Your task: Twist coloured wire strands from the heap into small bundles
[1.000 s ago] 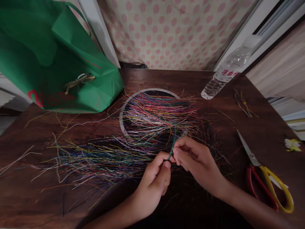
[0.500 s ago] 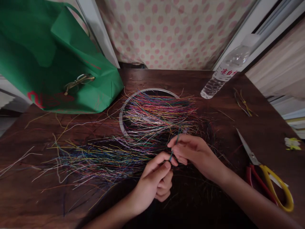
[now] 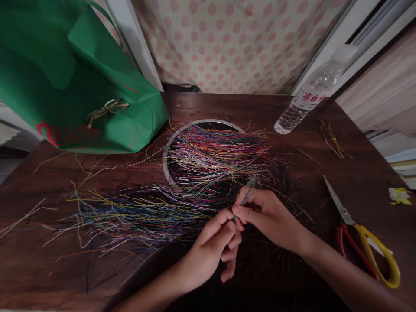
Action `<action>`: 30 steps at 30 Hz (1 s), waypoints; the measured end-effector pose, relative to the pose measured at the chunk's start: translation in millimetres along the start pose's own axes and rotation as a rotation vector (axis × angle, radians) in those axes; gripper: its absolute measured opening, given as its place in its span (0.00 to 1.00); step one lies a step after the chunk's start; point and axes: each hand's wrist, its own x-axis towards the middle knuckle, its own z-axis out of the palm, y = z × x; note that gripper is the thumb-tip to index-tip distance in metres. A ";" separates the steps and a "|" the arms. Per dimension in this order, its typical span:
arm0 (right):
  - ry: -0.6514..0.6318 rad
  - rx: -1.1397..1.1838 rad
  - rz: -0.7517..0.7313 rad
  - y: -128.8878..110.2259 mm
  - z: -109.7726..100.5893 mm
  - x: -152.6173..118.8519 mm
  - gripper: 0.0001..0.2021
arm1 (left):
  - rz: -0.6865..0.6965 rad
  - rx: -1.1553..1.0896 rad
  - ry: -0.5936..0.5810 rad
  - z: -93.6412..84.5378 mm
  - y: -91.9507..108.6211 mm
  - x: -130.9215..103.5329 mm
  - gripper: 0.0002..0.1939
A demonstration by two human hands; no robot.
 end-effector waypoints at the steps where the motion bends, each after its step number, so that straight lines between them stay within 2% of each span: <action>1: 0.005 -0.031 0.004 -0.8 1.0 -0.1 0.07 | -0.017 -0.010 0.002 0.2 0.4 0.4 0.12; 4: -0.005 -0.054 0.011 -2.8 2.7 0.1 0.07 | -0.039 -0.050 -0.001 -0.7 0.9 0.9 0.12; 7: -0.039 0.069 0.011 -3.8 0.6 0.4 0.03 | -0.031 -0.087 0.009 -1.8 1.8 0.0 0.12; 10: 0.038 0.133 0.000 -4.4 -3.9 0.8 0.05 | -0.024 -0.090 0.022 -2.1 3.0 -0.9 0.10; 14: 0.137 0.061 0.011 -3.6 -7.1 2.7 0.10 | -0.012 -0.068 0.028 -1.9 1.7 -0.2 0.10; 17: 0.103 0.017 0.008 -0.9 -6.0 4.7 0.10 | -0.006 -0.056 0.039 -1.7 -0.5 0.5 0.10; 22: -0.006 0.079 0.037 0.7 -5.0 6.0 0.12 | 0.008 -0.033 0.046 -2.7 -0.5 0.2 0.10; 30: 0.120 -0.001 -0.022 -2.3 -7.7 2.9 0.08 | -0.001 -0.047 0.048 -3.8 -1.8 0.0 0.09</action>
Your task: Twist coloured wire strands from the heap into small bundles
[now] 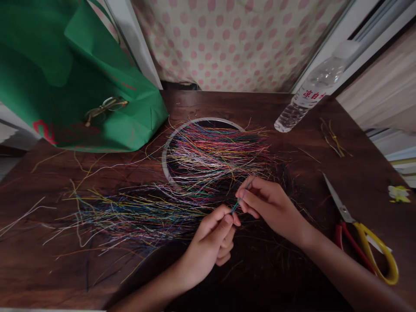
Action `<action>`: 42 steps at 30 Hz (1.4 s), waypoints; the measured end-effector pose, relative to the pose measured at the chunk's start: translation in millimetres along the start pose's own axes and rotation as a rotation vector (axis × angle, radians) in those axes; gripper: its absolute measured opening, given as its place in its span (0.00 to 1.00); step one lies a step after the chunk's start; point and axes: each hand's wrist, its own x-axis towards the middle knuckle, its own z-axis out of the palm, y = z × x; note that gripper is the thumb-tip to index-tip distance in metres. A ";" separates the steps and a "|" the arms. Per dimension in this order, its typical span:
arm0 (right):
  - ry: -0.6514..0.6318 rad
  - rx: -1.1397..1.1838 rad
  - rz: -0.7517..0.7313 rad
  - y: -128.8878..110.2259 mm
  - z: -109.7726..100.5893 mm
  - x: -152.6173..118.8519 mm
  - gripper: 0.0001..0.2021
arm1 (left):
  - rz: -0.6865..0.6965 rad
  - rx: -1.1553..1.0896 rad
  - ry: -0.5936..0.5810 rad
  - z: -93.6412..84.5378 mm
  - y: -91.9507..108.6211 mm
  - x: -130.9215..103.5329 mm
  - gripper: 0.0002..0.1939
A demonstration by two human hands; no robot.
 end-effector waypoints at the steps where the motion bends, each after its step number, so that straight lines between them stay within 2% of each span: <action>1: -0.005 -0.004 -0.004 0.0 0.5 -0.2 0.09 | 0.000 0.000 -0.002 -0.1 -0.3 0.1 0.09; 7: -0.088 0.092 -0.018 -2.5 3.3 -0.3 0.07 | 0.017 -0.014 0.009 -0.9 0.4 1.0 0.10; 13: 0.019 -0.057 -0.012 0.5 4.7 -1.8 0.10 | 0.017 0.041 0.032 0.1 -0.2 1.3 0.11; 22: -0.025 -0.041 -0.026 6.2 10.9 -1.7 0.12 | 0.037 0.039 0.050 1.4 -1.2 1.4 0.11; 30: 0.020 -0.004 -0.014 3.4 6.6 -2.7 0.08 | 0.051 0.029 0.067 1.3 -1.5 0.9 0.11; 36: -0.043 0.037 -0.047 0.2 9.1 -3.4 0.05 | 0.059 0.051 0.078 1.5 -1.7 2.1 0.11; 40: 0.063 -0.077 -0.055 1.7 10.2 -2.7 0.05 | 0.079 0.097 0.117 0.6 -2.4 2.5 0.12; 42: 0.078 -0.060 -0.050 3.6 9.7 -2.3 0.07 | 0.078 0.100 0.135 0.2 -2.5 2.5 0.13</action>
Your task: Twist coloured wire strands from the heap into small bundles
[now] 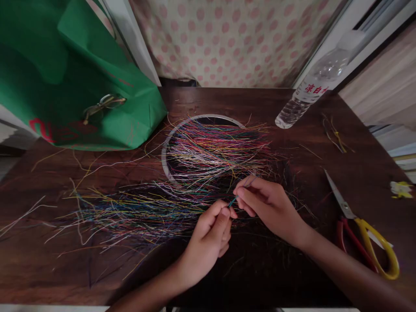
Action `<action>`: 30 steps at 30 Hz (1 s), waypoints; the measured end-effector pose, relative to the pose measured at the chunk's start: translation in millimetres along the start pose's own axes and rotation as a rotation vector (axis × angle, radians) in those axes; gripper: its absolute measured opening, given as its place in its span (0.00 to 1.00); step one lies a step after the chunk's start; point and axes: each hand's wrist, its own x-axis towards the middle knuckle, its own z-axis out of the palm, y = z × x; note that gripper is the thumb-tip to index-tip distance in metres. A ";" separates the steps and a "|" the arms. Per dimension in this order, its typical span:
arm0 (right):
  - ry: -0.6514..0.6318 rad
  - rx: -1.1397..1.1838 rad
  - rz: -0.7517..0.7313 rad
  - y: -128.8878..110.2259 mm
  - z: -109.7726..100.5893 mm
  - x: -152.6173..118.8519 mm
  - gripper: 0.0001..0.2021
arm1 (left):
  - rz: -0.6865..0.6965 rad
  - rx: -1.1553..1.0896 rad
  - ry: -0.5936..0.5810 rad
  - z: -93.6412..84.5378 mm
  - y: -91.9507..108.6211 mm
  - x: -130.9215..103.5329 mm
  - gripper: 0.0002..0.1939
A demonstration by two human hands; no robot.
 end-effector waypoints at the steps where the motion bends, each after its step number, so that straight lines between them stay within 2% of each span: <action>1: -0.008 0.024 -0.001 1.1 -0.4 0.2 0.07 | 0.000 -0.003 0.005 -0.1 -0.1 0.0 0.13; 12: -0.109 0.104 -0.006 3.3 2.3 1.9 0.09 | 0.015 -0.018 -0.024 0.5 1.4 0.3 0.12; 20: -0.063 0.074 0.051 -0.2 -2.0 3.4 0.05 | 0.045 0.025 -0.001 -0.2 -1.0 -0.4 0.12; 26: -0.125 0.079 0.043 1.0 1.5 0.4 0.07 | 0.079 0.052 0.006 0.4 -0.9 -1.1 0.11; 28: -0.120 0.122 0.046 0.2 0.0 0.2 0.05 | 0.075 0.044 0.013 0.8 0.4 -0.5 0.12; 30: -0.112 0.156 0.041 -1.5 -2.2 0.9 0.07 | 0.067 0.037 0.011 1.0 1.2 0.0 0.12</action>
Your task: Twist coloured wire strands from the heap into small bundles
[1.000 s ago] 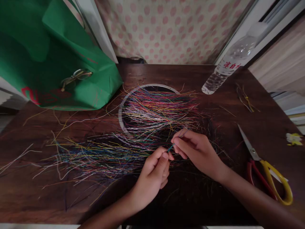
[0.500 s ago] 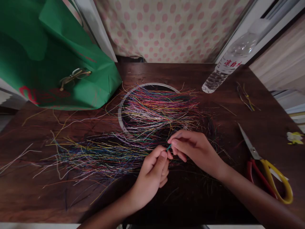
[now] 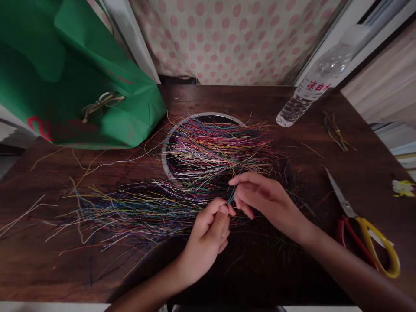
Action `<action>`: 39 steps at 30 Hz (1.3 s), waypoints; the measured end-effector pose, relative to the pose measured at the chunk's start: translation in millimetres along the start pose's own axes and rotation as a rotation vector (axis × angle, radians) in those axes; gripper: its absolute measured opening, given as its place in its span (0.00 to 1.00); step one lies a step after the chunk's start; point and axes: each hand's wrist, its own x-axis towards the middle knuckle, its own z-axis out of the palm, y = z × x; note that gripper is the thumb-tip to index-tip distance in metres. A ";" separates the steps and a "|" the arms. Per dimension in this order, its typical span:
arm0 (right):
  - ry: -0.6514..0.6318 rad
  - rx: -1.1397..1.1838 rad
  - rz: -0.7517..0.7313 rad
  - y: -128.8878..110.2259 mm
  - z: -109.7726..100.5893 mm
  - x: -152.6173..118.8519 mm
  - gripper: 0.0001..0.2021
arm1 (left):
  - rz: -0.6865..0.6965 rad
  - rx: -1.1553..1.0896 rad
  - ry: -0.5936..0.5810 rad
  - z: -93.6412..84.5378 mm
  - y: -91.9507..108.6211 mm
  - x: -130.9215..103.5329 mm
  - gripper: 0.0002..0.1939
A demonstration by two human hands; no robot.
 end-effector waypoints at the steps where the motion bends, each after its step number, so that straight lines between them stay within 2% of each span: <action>1: 0.007 -0.002 -0.011 -1.2 -0.9 0.4 0.09 | -0.005 -0.001 -0.005 0.0 0.1 0.1 0.12; 5: 0.079 -0.156 -0.080 -4.1 -3.2 2.7 0.04 | -0.017 0.004 -0.022 -0.9 -0.7 -0.2 0.12; 8: 0.115 -0.216 -0.114 -1.9 -3.3 3.7 0.07 | -0.020 0.003 -0.012 -1.4 -1.3 0.0 0.12; 14: 0.018 -0.164 -0.068 2.9 -2.0 4.4 0.07 | -0.032 0.003 -0.025 -1.3 -0.7 0.7 0.12; 18: 0.082 -0.060 -0.045 -1.7 -5.8 5.0 0.04 | -0.023 0.011 -0.015 -0.7 -0.3 -0.1 0.12; 22: 0.149 -0.150 -0.123 -4.5 -7.1 5.2 0.05 | -0.027 0.023 -0.018 0.4 -1.1 -0.6 0.12; 25: 0.124 -0.161 -0.144 -1.6 -4.2 5.6 0.05 | -0.033 0.026 -0.006 0.3 -1.7 -0.3 0.12; 28: 0.071 -0.142 -0.105 2.4 -1.7 5.6 0.04 | -0.032 0.029 0.007 -0.1 -0.7 0.0 0.13; 30: 0.102 -0.143 -0.105 3.7 -1.4 5.2 0.02 | -0.031 0.032 0.018 -0.4 0.5 0.0 0.13; 33: 0.193 -0.230 -0.170 3.8 -0.9 4.1 0.03 | -0.036 0.035 0.030 -0.8 2.1 0.0 0.13; 36: 0.196 -0.341 -0.222 4.0 1.2 2.3 0.04 | -0.031 0.026 0.030 -0.9 2.3 0.5 0.13; 39: 0.236 -0.314 -0.213 5.2 3.0 0.0 0.07 | -0.021 0.017 0.037 -0.9 2.0 1.0 0.12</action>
